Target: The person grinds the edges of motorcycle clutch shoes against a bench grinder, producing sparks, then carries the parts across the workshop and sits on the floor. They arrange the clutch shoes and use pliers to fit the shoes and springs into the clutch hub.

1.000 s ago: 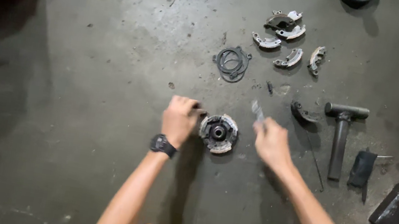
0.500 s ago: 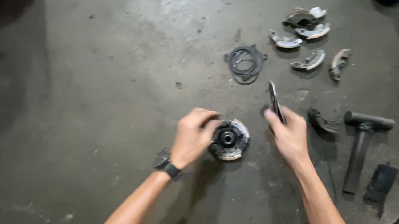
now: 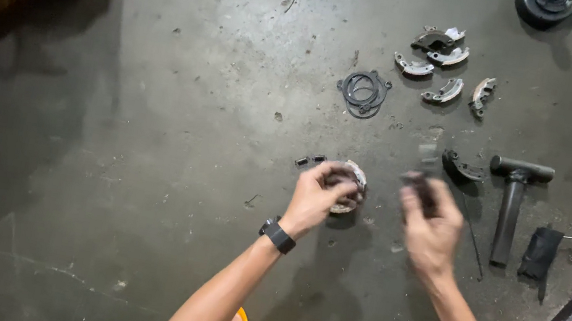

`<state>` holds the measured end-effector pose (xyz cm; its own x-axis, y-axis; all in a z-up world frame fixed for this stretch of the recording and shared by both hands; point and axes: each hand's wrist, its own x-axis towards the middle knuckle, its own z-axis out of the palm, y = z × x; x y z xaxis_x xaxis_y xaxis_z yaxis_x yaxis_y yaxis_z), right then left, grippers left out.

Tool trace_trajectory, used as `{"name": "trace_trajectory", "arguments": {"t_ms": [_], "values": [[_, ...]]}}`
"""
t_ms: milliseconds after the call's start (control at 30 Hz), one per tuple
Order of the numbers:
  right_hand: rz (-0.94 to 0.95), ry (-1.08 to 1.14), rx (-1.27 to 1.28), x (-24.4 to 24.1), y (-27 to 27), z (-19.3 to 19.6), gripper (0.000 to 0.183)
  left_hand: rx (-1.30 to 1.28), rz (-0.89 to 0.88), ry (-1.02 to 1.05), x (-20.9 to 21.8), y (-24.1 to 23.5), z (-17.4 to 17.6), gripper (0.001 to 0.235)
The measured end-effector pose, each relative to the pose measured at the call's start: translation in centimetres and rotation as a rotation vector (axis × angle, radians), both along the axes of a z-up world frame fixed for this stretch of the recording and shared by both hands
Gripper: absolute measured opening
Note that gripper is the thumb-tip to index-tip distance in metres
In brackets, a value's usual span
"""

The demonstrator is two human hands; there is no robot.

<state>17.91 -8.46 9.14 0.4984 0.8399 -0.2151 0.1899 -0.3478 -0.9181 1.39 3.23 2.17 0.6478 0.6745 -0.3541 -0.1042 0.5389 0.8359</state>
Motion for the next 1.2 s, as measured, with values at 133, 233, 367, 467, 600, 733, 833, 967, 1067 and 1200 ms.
{"name": "trace_trajectory", "arguments": {"t_ms": [133, 233, 367, 467, 600, 733, 833, 967, 1067, 1200], "values": [[-0.039, 0.254, 0.070, 0.5, -1.6, -3.0, 0.028, 0.072, 0.089, -0.013, -1.0, 0.5, -2.2, 0.028], [0.071, 0.321, -0.093, -0.2, -2.4, -6.0, 0.035, 0.097, 0.105, 0.005, -1.3, 1.1, -2.9, 0.027], [0.348, 0.204, -0.181, -1.2, -3.9, -8.8, 0.037, 0.001, 0.122, -0.017, -1.8, 0.9, -2.7, 0.029], [0.487, 0.083, -0.186, -1.7, -3.9, -8.4, 0.037, -0.008, 0.119, -0.024, -2.0, 0.6, -1.5, 0.031], [0.495, 0.037, -0.206, -2.2, -3.5, -7.1, 0.035, -0.006, 0.109, -0.046, -2.3, 0.3, -1.3, 0.032], [0.478, -0.039, -0.276, -2.1, -3.7, -6.5, 0.037, 0.003, 0.109, -0.068, -2.2, 0.2, -1.1, 0.029], [0.476, -0.055, -0.288, -2.2, -4.0, -6.4, 0.038, 0.006, 0.112, -0.060, -2.3, 0.0, -1.2, 0.027], [0.477, -0.070, -0.297, -1.8, -4.1, -6.5, 0.038, 0.048, 0.083, -0.033, -2.2, -0.3, -1.2, 0.026], [0.489, -0.097, -0.298, -1.8, -4.0, -6.9, 0.038, 0.213, 0.062, 0.034, -2.3, -0.8, -2.4, 0.025], [0.487, -0.128, -0.339, -2.2, -3.7, -5.5, 0.038, 0.503, 0.043, 0.122, -2.6, -1.5, -0.9, 0.023]]}}
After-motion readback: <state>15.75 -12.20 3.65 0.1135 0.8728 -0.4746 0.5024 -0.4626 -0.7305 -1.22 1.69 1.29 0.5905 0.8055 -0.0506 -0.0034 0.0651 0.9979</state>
